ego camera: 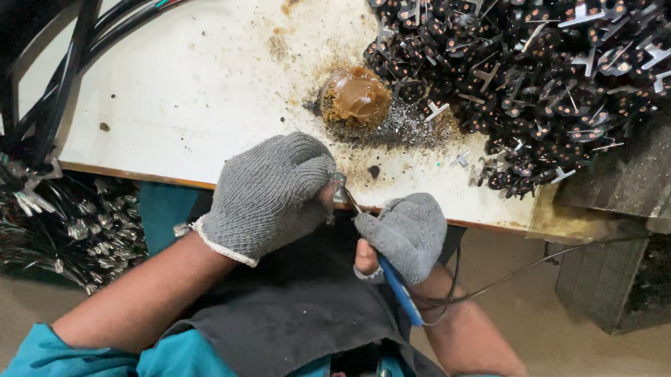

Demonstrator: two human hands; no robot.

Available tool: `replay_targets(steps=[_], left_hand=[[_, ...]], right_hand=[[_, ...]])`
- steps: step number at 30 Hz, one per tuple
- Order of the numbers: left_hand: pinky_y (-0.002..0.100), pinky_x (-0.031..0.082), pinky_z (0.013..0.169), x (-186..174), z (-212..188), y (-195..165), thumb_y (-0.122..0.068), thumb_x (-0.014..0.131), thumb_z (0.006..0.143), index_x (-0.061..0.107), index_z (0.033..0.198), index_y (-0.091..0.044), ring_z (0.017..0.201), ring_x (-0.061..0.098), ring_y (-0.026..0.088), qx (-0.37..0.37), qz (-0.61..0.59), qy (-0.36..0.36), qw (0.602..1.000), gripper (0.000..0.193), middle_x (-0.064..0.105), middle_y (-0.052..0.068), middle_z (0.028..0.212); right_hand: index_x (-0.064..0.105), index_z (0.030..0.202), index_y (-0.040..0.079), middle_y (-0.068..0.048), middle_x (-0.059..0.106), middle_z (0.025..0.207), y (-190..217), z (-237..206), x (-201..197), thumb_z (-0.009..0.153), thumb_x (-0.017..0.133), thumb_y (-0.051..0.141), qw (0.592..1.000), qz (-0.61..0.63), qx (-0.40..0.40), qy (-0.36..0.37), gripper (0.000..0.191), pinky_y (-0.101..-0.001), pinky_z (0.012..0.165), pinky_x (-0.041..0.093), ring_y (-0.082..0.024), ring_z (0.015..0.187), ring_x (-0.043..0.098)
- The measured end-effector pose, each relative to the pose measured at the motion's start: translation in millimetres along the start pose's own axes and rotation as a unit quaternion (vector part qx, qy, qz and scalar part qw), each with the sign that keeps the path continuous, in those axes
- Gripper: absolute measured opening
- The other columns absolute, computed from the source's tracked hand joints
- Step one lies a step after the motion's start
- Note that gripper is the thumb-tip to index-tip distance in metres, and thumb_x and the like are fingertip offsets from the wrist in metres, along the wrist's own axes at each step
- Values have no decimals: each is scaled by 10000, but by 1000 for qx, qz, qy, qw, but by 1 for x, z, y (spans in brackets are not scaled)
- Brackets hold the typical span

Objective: The person, wearing fingerless gloves, solders wires onto small black electrical components at a workbench. They hold a wire against a component, apply a soldering iron, dip the joint in flux, and set finished assemblies aside while taking new wires and components from piles on the bench.

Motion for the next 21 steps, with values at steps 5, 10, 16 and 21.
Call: replay_targets(steps=[5, 10, 16, 21], left_hand=[[454, 545, 710, -1, 0, 1, -196, 743, 795, 675, 897, -97, 871, 675, 340, 5, 11, 2, 1000, 158, 676, 115, 977], [453, 542, 693, 0, 0, -1, -199, 736, 812, 685, 883, -99, 858, 673, 339, 7, 16, 4, 1000, 133, 675, 117, 960], [465, 544, 697, 3, 2, -2, -230, 740, 780, 679, 817, -110, 832, 670, 331, -4, 39, 0, 999, 139, 669, 99, 910], [454, 540, 684, 0, 0, -4, -218, 741, 796, 681, 834, -114, 834, 671, 318, 0, 34, -18, 999, 127, 669, 93, 924]], right_hand=[[748, 933, 124, 32, 613, 599, -1, -13, 7, 738, 844, 211, 999, -21, -12, 37, 233, -373, 493, 434, -221, 517, 612], [736, 928, 233, 47, 700, 687, -8, -30, 15, 880, 832, 194, 987, 46, 103, 112, 115, -336, 605, 500, -180, 602, 676], [660, 1016, 38, -92, 670, 789, 12, 0, -4, 965, 758, 394, 933, 199, 211, -211, 373, -324, 666, 525, -221, 678, 661], [512, 1262, 91, 50, 680, 811, -7, 30, -29, 944, 658, 540, 887, 131, 321, -304, 570, -271, 693, 543, -92, 673, 688]])
Point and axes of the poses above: each hand's wrist, its own z-axis towards the middle knuckle, its own x-axis out of the palm, y = z × x, the point moved 3 cm from there along z, towards the middle knuckle
